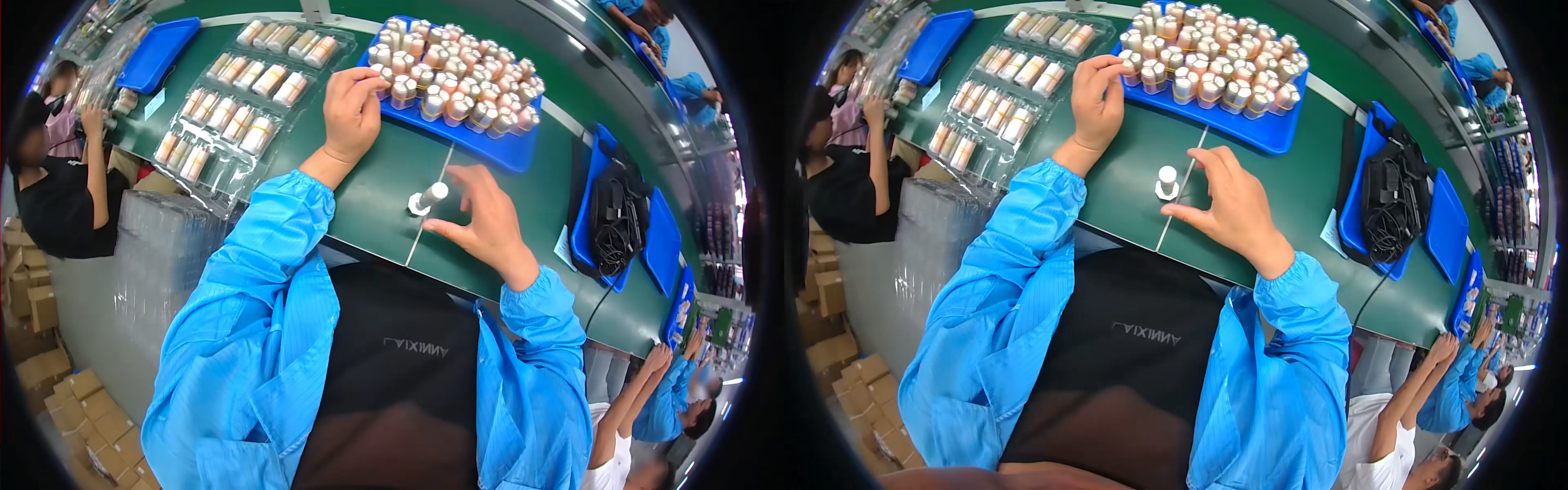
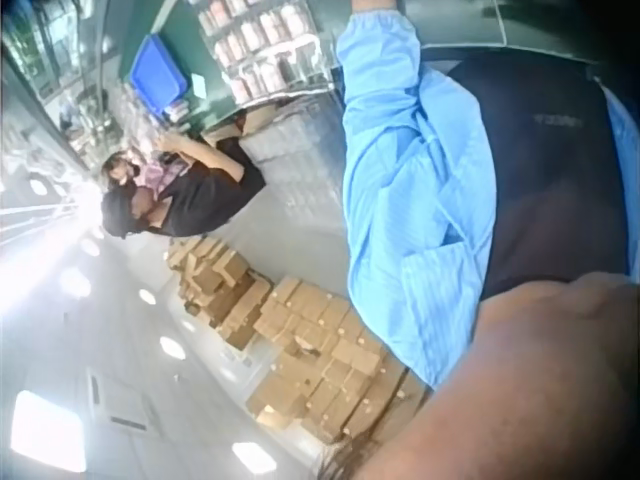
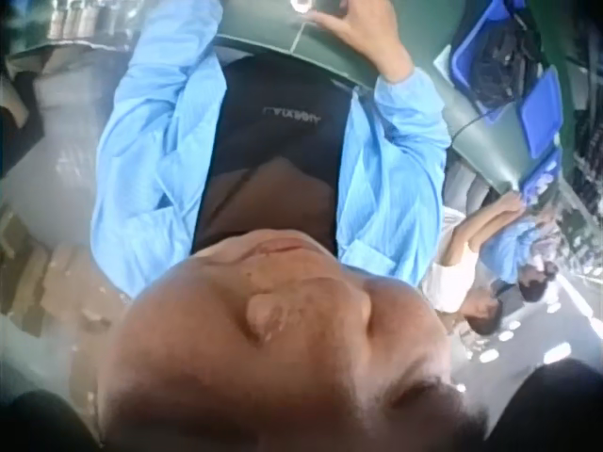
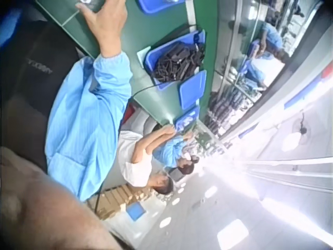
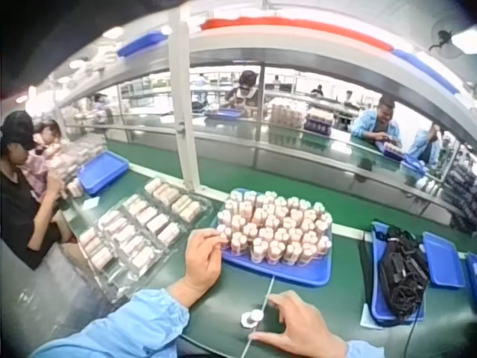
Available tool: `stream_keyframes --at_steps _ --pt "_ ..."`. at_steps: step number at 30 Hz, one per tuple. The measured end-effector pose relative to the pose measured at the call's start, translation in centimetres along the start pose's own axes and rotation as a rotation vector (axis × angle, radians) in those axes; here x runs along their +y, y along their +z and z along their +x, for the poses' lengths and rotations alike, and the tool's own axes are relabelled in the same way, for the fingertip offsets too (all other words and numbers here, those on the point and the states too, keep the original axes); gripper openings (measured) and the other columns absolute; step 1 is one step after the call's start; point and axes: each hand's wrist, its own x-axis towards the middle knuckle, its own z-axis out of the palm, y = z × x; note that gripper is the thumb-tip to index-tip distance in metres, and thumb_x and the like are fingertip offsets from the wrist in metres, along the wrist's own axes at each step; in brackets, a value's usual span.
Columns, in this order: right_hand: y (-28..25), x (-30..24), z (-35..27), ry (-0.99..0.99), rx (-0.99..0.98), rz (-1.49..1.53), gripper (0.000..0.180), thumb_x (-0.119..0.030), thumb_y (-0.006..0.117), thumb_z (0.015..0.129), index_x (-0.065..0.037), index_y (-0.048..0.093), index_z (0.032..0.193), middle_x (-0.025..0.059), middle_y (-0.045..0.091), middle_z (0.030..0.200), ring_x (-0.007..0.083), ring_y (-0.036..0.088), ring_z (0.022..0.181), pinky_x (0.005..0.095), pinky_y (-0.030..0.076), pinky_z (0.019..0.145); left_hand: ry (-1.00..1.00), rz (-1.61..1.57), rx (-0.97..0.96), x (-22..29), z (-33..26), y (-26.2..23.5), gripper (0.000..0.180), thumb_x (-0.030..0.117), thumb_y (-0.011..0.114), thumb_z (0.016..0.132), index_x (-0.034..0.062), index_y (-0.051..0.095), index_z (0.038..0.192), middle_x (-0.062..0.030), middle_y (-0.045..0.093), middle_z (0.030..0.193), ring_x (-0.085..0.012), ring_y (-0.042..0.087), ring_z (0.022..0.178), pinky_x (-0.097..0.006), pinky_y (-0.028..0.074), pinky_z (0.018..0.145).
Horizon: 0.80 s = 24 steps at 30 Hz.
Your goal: The recorder is labeling and organizing small white tubes into trays on a factory assembly line.
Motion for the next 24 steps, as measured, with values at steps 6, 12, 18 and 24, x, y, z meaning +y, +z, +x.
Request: stream_keyframes --at_steps 6,12,18,24 --pt "3.1 0.2 1.6 -0.125 0.019 0.051 0.045 -0.030 0.082 0.076 -0.006 0.061 0.108 0.0101 0.057 0.092 0.0245 0.061 0.068 0.0348 0.049 0.056 0.039 0.016 -0.066 0.7 0.4 -0.3 0.018 -0.004 0.061 0.077 0.0062 0.068 0.089 -0.0082 0.063 0.096 -0.0284 0.058 0.090 -0.037 0.047 0.079" --pt "2.0 3.5 2.2 -0.147 0.377 0.279 0.014 -0.007 0.072 0.085 -0.001 0.060 0.081 0.0091 0.059 0.079 0.0200 0.059 0.064 0.0313 0.046 0.055 0.182 0.292 -0.381 3.7 2.2 0.4 0.037 0.018 0.070 0.077 0.0064 0.063 0.111 -0.0118 0.057 0.113 -0.0315 0.055 0.102 -0.044 0.043 0.086" --pt "1.3 6.5 1.2 0.069 0.586 0.254 0.014 -0.004 0.070 0.086 -0.002 0.057 0.082 0.0079 0.059 0.075 0.0171 0.057 0.059 0.0288 0.045 0.053 0.116 0.323 -0.491 5.4 2.8 2.2 0.041 0.023 0.073 0.077 0.0034 0.063 0.111 -0.0099 0.055 0.116 -0.0309 0.051 0.110 -0.043 0.040 0.091" --pt "1.7 5.7 1.4 -0.037 0.494 0.120 0.016 -0.007 0.073 0.084 -0.003 0.057 0.081 0.0058 0.058 0.070 0.0146 0.058 0.054 0.0276 0.044 0.049 0.086 0.269 -0.470 4.8 2.7 2.6 0.037 0.017 0.073 0.077 0.0042 0.063 0.111 -0.0103 0.055 0.115 -0.0307 0.051 0.108 -0.043 0.041 0.090"
